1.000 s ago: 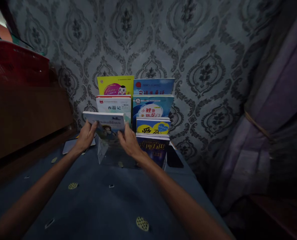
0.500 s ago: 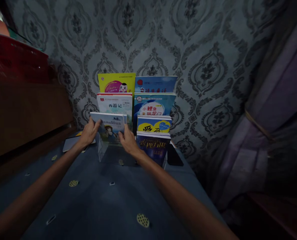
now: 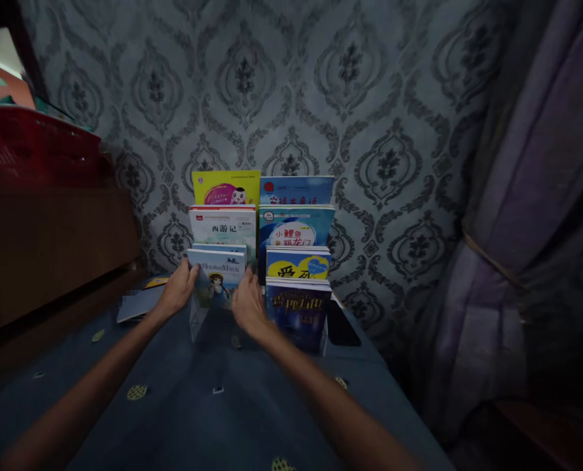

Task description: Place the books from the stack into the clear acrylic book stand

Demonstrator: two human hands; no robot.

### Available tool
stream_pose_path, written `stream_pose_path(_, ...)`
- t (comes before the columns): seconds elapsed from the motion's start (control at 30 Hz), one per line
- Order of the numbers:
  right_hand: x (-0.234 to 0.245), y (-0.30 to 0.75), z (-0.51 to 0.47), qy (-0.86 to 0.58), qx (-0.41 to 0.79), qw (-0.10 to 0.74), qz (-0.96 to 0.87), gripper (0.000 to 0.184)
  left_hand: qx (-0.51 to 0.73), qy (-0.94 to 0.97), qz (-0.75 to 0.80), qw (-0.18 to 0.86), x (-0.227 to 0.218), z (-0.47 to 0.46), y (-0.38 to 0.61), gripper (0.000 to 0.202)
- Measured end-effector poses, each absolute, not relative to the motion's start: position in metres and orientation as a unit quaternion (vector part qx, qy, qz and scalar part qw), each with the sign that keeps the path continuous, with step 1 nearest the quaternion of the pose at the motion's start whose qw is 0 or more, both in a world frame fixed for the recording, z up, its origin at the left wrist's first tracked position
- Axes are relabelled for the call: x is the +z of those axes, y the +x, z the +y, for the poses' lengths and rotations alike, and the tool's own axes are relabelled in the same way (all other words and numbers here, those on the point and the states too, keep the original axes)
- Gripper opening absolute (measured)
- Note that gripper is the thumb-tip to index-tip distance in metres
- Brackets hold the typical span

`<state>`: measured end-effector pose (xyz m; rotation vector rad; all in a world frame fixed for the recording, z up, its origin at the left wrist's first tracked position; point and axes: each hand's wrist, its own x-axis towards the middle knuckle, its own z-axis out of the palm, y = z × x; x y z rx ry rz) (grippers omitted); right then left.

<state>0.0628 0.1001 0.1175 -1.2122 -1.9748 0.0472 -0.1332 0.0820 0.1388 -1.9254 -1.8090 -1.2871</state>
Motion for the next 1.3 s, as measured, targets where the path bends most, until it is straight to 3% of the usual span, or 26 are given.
stream_pose_path(0.37, 0.129, 0.057, 0.100, -0.557, 0.006, 0.355, -0.751, 0.027, -0.404, -0.639, -0.640, 0.136, 0.142, 0.092, -0.133, 0.019)
stream_pose_path(0.97, 0.139, 0.049, 0.096, -0.587, -0.009, 0.336, -0.736, 0.039, -0.362, -0.623, -0.673, 0.165, 0.147, 0.099, -0.130, 0.021)
stream_pose_path(1.3, 0.138, 0.051, 0.100, -0.583, 0.013, 0.346, -0.735, 0.036, -0.372, -0.631, -0.663, 0.153, 0.151, 0.104, -0.135, 0.023)
